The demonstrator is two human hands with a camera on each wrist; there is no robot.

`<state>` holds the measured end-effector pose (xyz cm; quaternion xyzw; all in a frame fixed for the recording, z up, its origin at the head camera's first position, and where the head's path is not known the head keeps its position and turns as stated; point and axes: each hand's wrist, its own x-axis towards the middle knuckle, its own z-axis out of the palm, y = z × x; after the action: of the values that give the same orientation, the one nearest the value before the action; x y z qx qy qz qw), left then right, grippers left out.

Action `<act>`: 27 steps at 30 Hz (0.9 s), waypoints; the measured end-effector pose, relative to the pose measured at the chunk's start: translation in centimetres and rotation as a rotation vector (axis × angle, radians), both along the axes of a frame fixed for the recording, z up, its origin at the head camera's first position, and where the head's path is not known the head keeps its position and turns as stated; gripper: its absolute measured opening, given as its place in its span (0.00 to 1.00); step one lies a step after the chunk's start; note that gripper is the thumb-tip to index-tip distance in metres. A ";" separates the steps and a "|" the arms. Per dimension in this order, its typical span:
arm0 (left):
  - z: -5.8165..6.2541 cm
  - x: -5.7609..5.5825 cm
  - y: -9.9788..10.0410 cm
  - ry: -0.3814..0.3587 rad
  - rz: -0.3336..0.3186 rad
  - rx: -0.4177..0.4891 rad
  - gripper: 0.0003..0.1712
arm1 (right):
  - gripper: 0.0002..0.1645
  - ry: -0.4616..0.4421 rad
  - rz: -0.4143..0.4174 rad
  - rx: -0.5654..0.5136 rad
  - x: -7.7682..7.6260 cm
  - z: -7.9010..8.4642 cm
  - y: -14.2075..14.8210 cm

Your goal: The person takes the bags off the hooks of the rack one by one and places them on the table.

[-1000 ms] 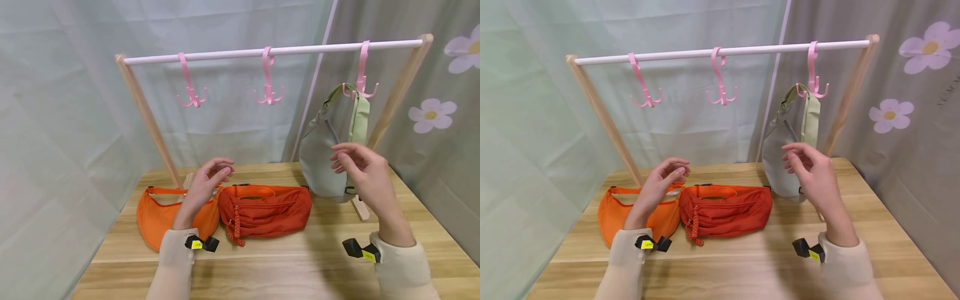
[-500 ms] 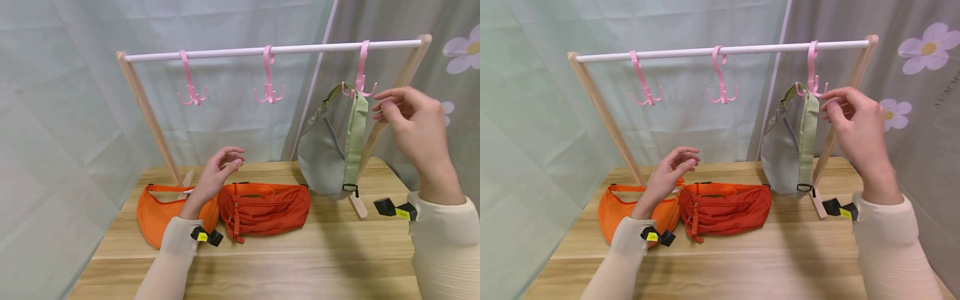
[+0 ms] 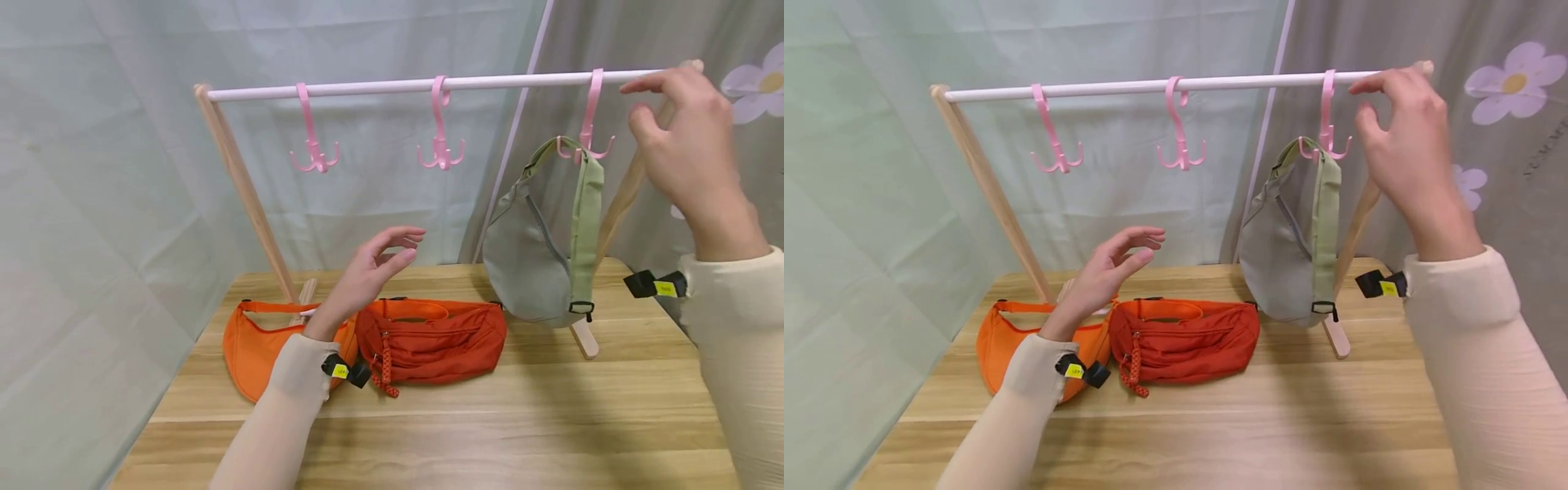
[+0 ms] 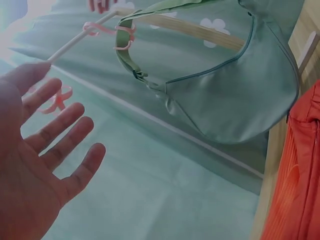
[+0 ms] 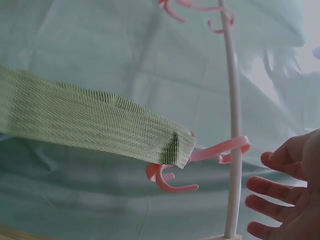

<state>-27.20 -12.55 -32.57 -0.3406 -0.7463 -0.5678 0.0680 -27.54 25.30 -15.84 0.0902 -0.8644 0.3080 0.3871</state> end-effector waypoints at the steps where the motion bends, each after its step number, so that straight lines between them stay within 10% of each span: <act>1: 0.1 -0.1 0.2 0.004 -0.010 -0.010 0.22 | 0.24 -0.016 0.002 0.016 -0.2 0.3 -0.1; 27: 3.8 -0.7 4.6 0.207 -0.064 -0.070 0.23 | 0.27 -0.200 0.141 0.276 -4.3 2.7 0.0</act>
<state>-27.91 -7.95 -28.80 -0.4229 -0.7434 -0.5053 0.1146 -31.85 25.27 -13.17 0.1718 -0.9240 0.2206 0.2607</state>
